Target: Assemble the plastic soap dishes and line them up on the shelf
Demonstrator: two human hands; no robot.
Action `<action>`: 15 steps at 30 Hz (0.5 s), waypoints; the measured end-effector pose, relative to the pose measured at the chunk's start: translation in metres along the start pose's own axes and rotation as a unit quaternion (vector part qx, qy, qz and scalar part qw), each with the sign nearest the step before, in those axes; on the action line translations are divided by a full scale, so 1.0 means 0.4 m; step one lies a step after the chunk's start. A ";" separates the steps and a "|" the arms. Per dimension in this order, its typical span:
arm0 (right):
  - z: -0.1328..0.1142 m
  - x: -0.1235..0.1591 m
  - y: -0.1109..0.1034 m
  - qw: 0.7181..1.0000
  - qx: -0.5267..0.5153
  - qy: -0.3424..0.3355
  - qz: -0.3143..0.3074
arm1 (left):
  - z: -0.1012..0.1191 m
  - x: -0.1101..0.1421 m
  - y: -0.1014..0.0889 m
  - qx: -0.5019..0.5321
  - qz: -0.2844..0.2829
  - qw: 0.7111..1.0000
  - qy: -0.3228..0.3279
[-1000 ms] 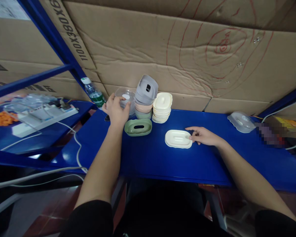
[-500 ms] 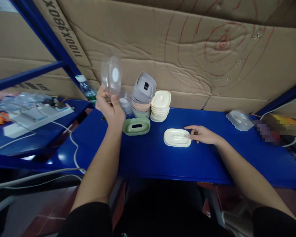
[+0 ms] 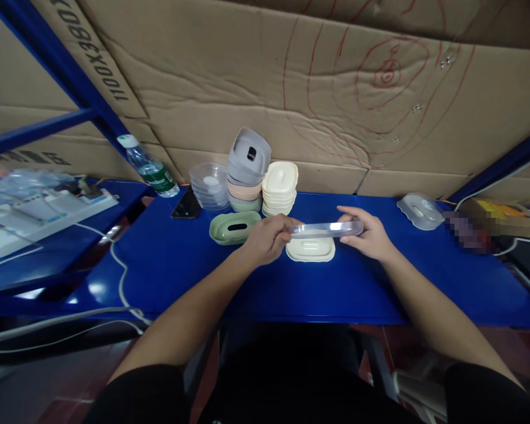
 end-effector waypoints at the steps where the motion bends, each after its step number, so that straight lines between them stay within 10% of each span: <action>1: -0.014 0.004 -0.004 1.000 0.010 -0.007 0.009 | -0.010 0.000 0.011 0.014 -0.018 0.999 -0.031; 7: -0.026 0.013 0.012 1.000 0.030 -0.005 0.003 | -0.073 -0.001 0.026 0.073 -0.048 0.987 -0.131; 15: 0.026 0.007 0.035 0.997 -0.017 0.062 -0.040 | -0.055 -0.013 0.014 -0.049 -0.066 0.990 -0.111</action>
Point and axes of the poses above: each hand's wrist, its own x-axis away from the middle knuckle, its own y-axis out of the palm, z = x × y, the point moved 6 cm from there along -x, towards the middle knuckle, and after that the axes turned 6 degrees about -y, right-handed, at the moved point
